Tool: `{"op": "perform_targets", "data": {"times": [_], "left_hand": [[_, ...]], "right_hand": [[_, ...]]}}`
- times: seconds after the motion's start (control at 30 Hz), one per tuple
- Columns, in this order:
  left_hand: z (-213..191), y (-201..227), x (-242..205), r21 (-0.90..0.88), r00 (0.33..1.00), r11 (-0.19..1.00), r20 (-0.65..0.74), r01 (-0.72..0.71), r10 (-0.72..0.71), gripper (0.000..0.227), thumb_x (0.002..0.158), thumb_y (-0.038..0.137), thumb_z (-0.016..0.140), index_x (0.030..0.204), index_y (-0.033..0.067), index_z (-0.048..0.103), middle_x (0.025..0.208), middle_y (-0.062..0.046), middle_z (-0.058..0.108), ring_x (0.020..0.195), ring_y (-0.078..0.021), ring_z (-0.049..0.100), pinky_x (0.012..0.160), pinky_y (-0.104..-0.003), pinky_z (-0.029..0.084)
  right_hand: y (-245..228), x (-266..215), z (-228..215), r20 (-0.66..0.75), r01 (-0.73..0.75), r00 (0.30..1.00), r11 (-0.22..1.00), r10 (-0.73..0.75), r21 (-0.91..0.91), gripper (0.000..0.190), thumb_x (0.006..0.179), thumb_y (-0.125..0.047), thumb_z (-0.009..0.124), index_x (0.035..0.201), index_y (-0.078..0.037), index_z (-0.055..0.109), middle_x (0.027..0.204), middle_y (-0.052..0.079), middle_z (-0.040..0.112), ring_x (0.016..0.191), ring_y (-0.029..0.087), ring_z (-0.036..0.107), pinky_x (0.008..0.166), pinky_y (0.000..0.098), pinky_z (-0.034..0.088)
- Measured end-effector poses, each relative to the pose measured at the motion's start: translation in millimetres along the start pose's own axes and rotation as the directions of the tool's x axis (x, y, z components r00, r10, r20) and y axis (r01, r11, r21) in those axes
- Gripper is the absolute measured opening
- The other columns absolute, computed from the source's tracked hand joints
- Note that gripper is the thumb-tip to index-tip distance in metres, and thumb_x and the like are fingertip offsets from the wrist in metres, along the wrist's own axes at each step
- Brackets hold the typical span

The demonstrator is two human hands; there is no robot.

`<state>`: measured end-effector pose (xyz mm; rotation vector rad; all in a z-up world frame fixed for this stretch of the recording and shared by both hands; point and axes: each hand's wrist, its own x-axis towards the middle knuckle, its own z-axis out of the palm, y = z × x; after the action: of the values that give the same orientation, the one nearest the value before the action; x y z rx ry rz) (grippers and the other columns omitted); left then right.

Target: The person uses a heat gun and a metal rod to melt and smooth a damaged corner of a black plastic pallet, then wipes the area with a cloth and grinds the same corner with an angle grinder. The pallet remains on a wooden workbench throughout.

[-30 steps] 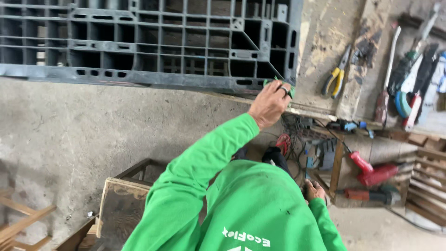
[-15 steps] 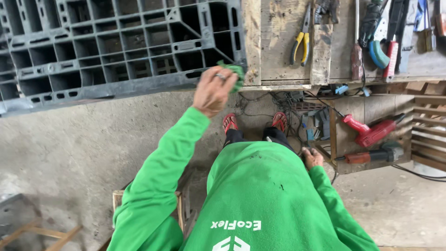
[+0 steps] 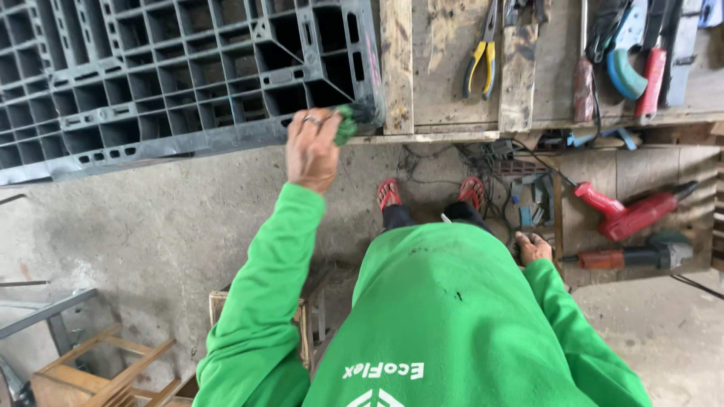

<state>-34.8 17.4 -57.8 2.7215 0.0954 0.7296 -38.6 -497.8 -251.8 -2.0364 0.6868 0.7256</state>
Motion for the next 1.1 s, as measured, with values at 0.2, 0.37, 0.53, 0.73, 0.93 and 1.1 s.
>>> {"op": "perform_targets", "data": {"times": [0.2,0.37,0.53,0.73,0.93,1.1], "left_hand": [[7,-3,3,-0.281,0.947,0.917,-0.074,0.282,-0.313,0.028,0.089,0.009,0.082,0.115,0.0075,0.074,0.106,-0.009,0.071,0.099,-0.0238,0.065,0.085,-0.038,0.057],[29,21,-3,-0.049,0.978,0.977,0.012,0.207,-0.206,0.028,0.092,0.002,0.069,0.120,0.0024,0.073,0.105,-0.012,0.068,0.101,-0.0289,0.062,0.090,-0.039,0.055],[-37,0,-35,-0.011,0.934,0.935,0.024,0.356,-0.355,0.017,0.092,0.006,0.074,0.109,0.0030,0.073,0.102,-0.014,0.068,0.098,-0.0329,0.063,0.087,-0.045,0.052],[-32,43,-13,-0.593,0.596,0.229,0.548,0.772,-0.587,0.020,0.088,0.013,0.076,0.105,0.0028,0.076,0.091,-0.002,0.077,0.080,-0.0087,0.063,0.072,-0.030,0.055],[-25,65,36,-0.572,0.603,-0.275,0.797,0.772,0.036,0.038,0.093,0.030,0.073,0.121,0.0056,0.070,0.107,-0.003,0.073,0.093,-0.0098,0.065,0.081,-0.029,0.055],[4,14,96,-0.557,0.962,0.802,0.265,0.215,-0.074,0.044,0.095,0.035,0.075,0.123,0.0021,0.069,0.134,-0.024,0.067,0.127,-0.0415,0.063,0.108,-0.046,0.048]], "right_hand": [[-18,30,-5,0.038,0.172,0.985,0.977,-0.168,-0.125,0.039,0.097,-0.032,0.072,0.118,0.001,0.073,0.090,0.011,0.073,0.080,0.018,0.065,0.075,0.0346,0.052],[-78,27,28,0.205,0.277,0.942,0.960,-0.266,-0.028,0.037,0.099,-0.030,0.070,0.116,0.002,0.072,0.087,0.013,0.068,0.075,0.020,0.061,0.069,0.0372,0.050],[-177,-38,55,0.280,0.502,0.824,0.864,-0.493,0.041,0.027,0.100,-0.024,0.068,0.117,-0.003,0.071,0.089,0.004,0.072,0.081,0.014,0.065,0.075,0.0307,0.053],[-271,-156,91,0.399,0.816,0.458,0.554,-0.794,0.165,0.065,0.083,-0.016,0.080,0.141,-0.002,0.054,0.118,0.013,0.063,0.105,0.017,0.064,0.093,0.0321,0.052],[-310,-177,129,0.133,0.871,0.457,0.472,-0.880,0.132,0.054,0.091,-0.009,0.074,0.142,-0.002,0.056,0.123,0.011,0.065,0.113,0.019,0.063,0.099,0.0335,0.052],[-318,-142,121,0.022,0.561,0.802,0.766,-0.597,0.314,0.045,0.091,-0.008,0.072,0.135,-0.003,0.064,0.108,0.009,0.071,0.093,0.016,0.064,0.081,0.0318,0.055]]}}
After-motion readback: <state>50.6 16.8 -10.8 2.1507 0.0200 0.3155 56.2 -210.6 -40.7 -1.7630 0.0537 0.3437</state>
